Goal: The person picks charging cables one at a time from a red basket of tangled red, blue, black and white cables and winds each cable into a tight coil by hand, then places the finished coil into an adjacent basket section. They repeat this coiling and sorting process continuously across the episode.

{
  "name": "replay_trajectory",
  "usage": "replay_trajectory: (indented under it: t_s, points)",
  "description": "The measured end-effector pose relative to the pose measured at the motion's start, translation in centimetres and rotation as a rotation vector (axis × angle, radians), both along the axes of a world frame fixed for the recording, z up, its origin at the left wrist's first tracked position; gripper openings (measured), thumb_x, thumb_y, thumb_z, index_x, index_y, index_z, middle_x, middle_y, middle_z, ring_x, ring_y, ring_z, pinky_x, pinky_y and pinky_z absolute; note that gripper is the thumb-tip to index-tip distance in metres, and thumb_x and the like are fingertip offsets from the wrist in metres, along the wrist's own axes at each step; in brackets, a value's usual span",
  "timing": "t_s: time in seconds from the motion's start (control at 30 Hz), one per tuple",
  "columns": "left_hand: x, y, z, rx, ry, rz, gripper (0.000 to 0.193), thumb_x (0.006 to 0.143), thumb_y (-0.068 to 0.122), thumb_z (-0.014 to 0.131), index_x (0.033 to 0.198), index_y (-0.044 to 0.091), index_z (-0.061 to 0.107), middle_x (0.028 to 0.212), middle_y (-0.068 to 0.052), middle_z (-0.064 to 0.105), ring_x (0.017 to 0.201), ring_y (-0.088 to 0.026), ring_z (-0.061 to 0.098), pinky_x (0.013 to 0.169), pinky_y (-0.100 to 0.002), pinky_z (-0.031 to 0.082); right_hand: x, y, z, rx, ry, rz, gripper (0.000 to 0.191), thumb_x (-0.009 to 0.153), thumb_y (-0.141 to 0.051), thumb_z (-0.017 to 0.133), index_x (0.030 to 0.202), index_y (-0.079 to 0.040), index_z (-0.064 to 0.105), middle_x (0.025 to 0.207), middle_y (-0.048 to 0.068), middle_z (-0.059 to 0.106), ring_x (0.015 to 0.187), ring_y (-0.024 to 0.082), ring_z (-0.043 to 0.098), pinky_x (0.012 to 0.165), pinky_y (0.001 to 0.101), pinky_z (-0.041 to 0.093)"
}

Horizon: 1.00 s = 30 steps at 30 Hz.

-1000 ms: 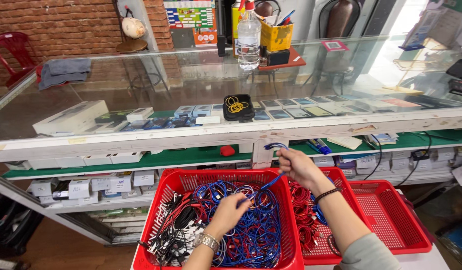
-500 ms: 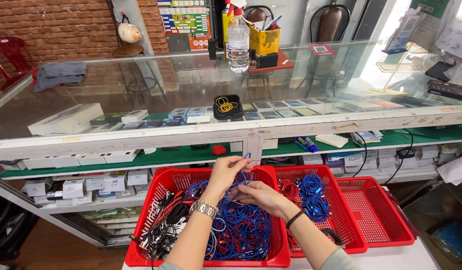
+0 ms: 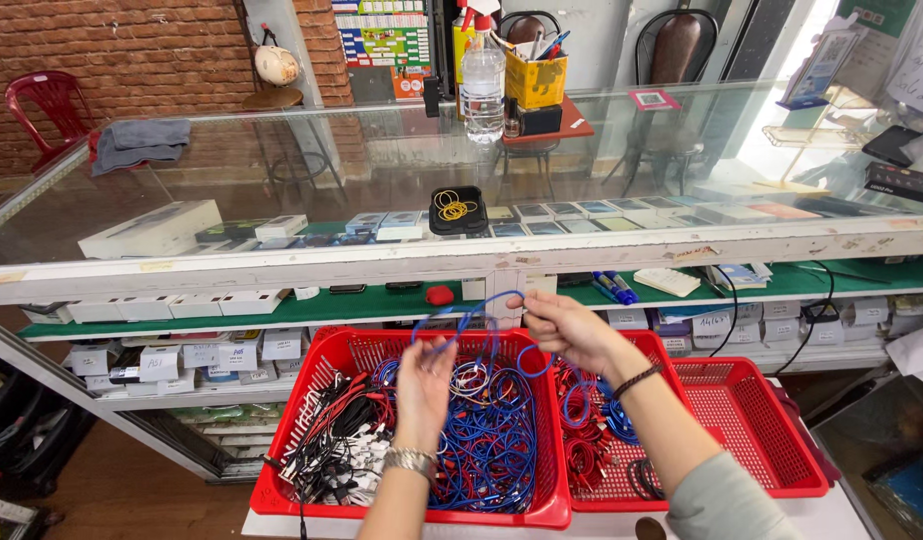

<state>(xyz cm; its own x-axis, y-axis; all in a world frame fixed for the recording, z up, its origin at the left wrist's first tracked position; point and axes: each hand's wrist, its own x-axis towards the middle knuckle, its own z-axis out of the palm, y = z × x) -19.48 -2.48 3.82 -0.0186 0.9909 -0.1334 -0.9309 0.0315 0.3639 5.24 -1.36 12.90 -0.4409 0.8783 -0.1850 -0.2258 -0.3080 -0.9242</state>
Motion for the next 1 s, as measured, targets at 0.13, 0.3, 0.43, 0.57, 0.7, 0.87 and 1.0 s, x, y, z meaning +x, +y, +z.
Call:
replay_trajectory:
  t_s: [0.13, 0.3, 0.43, 0.57, 0.7, 0.87, 1.0]
  points:
    - [3.2, -3.5, -1.4, -0.472, -0.033, -0.328, 0.047, 0.102, 0.04, 0.036, 0.101, -0.002, 0.055, 0.119, -0.036, 0.064, 0.116, -0.047, 0.064, 0.095, -0.05, 0.057, -2.4, -2.1, -0.2, -0.022, -0.072, 0.035, 0.03, 0.107, -0.024, 0.045, 0.126, -0.008, 0.06, 0.062, -0.009, 0.031, 0.051, 0.005, 0.025, 0.044, 0.022, 0.019]
    - [4.3, -5.1, 1.4, -0.13, 1.207, -0.648, 0.04, 0.101, 0.028, 0.043, 0.108, -0.003, 0.068, 0.102, -0.03, 0.077, 0.09, -0.038, 0.075, 0.075, -0.044, 0.058, -2.8, -3.6, 1.5, 0.023, -0.293, 0.113, 0.03, 0.106, -0.026, 0.045, 0.127, -0.013, 0.063, 0.06, -0.009, 0.029, 0.049, 0.004, 0.021, 0.044, 0.0224, 0.018]
    - [3.3, -3.2, 3.2, 0.253, 1.664, 0.215, 0.024, 0.09, 0.015, 0.065, 0.109, 0.001, 0.065, 0.095, -0.013, 0.074, 0.08, -0.024, 0.073, 0.071, -0.036, 0.057, -2.1, -3.3, 2.7, 0.11, -0.429, 0.09, 0.029, 0.107, -0.027, 0.046, 0.121, -0.01, 0.065, 0.06, -0.008, 0.032, 0.049, 0.006, 0.024, 0.044, 0.0238, 0.021]
    - [2.5, -1.0, 3.3, 0.406, 1.619, -0.219, 0.02, 0.091, 0.012, 0.063, 0.107, 0.002, 0.07, 0.094, -0.011, 0.077, 0.082, -0.026, 0.074, 0.074, -0.038, 0.058, -1.5, -2.0, 2.2, 0.198, -0.415, 0.006, 0.03, 0.106, -0.026, 0.047, 0.114, -0.01, 0.07, 0.062, -0.009, 0.039, 0.051, 0.005, 0.03, 0.045, 0.0227, 0.025]
    - [2.2, -0.8, 2.8, 0.616, 2.005, 0.064, 0.017, 0.094, 0.016, 0.068, 0.103, 0.005, 0.076, 0.095, -0.018, 0.073, 0.091, -0.034, 0.07, 0.08, -0.044, 0.056, -1.3, -0.3, 0.4, 0.167, -0.622, -0.043, 0.029, 0.106, -0.026, 0.05, 0.102, -0.002, 0.067, 0.061, -0.006, 0.043, 0.049, 0.007, 0.033, 0.043, 0.0239, 0.026]
    - [0.4, -1.2, 2.0, 0.921, 2.242, 0.38, 0.01, 0.087, 0.01, 0.063, 0.088, 0.003, 0.07, 0.089, -0.015, 0.071, 0.086, -0.033, 0.071, 0.076, -0.044, 0.057, 0.9, 3.3, 0.6, 0.041, -0.695, -0.257, 0.027, 0.101, -0.018, 0.049, 0.107, -0.002, 0.07, 0.06, -0.007, 0.048, 0.047, 0.006, 0.036, 0.042, 0.0239, 0.028]
    - [-1.1, -1.2, 0.8, 0.621, 2.487, 0.038, 0.007, 0.088, 0.012, 0.067, 0.088, 0.006, 0.071, 0.091, -0.014, 0.072, 0.088, -0.032, 0.071, 0.074, -0.044, 0.058, 2.8, 5.1, 2.6, 0.032, -0.286, -0.295, 0.028, 0.103, -0.018, 0.049, 0.108, 0.004, 0.065, 0.059, -0.007, 0.036, 0.045, 0.006, 0.023, 0.04, 0.0254, 0.02]
